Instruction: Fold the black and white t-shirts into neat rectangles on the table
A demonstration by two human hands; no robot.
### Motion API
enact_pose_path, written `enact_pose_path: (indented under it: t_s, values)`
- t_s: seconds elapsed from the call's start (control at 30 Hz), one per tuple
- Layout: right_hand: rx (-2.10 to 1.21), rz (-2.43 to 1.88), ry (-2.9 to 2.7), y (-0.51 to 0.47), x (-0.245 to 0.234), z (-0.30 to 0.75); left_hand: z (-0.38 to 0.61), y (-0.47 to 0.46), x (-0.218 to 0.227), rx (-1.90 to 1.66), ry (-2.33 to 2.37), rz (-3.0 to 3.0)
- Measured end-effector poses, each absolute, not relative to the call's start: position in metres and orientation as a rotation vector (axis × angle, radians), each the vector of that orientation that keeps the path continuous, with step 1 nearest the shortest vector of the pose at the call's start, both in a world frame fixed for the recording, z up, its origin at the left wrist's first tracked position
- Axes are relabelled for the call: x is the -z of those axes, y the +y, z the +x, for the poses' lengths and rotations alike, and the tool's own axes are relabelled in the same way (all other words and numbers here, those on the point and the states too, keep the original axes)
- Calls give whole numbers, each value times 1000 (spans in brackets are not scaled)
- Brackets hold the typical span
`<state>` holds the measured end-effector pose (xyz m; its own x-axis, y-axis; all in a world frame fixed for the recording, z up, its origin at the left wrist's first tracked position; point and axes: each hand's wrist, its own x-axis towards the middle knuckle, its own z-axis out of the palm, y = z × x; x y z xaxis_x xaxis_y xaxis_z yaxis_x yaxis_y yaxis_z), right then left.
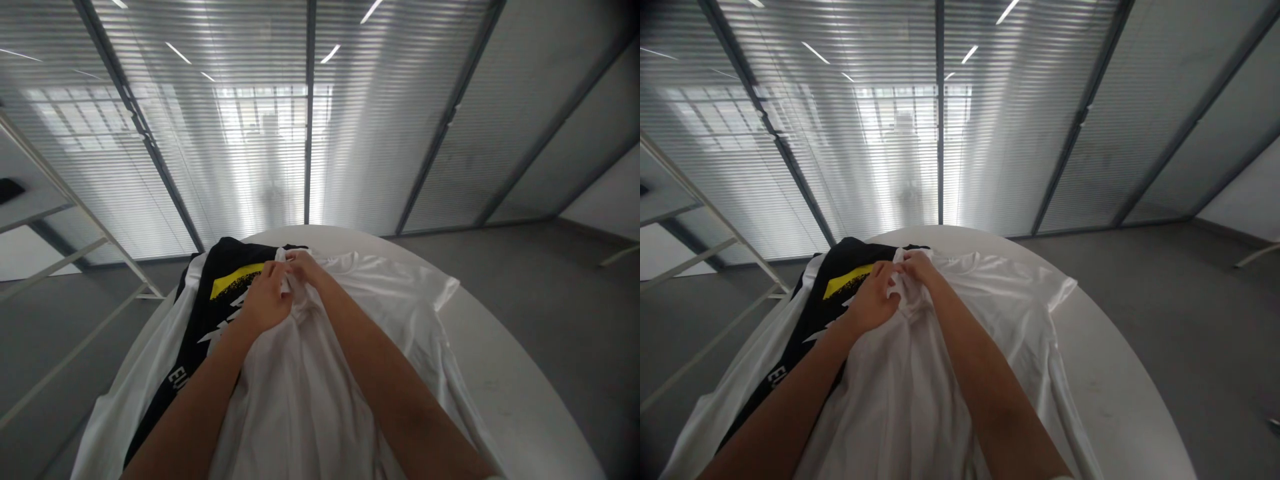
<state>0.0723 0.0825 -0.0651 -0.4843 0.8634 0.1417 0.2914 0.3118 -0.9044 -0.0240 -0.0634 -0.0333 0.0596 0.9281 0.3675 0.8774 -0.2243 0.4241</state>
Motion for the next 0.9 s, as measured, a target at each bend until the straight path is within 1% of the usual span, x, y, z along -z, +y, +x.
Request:
enact_pose_path:
  t_s: [0.07,0.13,0.27,0.4,0.6,0.7,0.8,0.9]
  values:
    - [-1052,-1082,-1935,85,65,72,-31,-63,36,-584,2062,2262]
    - [-978,-1139,-1918,88,66,72,-37,-63,39,-392,2103,2319]
    - [-959,-1223,-1854,95,69,72,-47,-61,45,-361,2185,2348]
    - [-1024,-1265,-1783,97,73,73,-54,-58,44,-362,2234,2301]
    - [-1255,-1142,-1844,94,70,82,-66,-52,38,-533,2156,2181]
    - [-1464,-1042,-1818,94,63,94,-74,-51,37,-598,2077,2154]
    - [-1701,-894,-1706,93,53,107,-79,-51,38,-570,2006,2172]
    - [-1815,-794,-1692,91,47,116,-77,-51,40,-465,2034,2200]
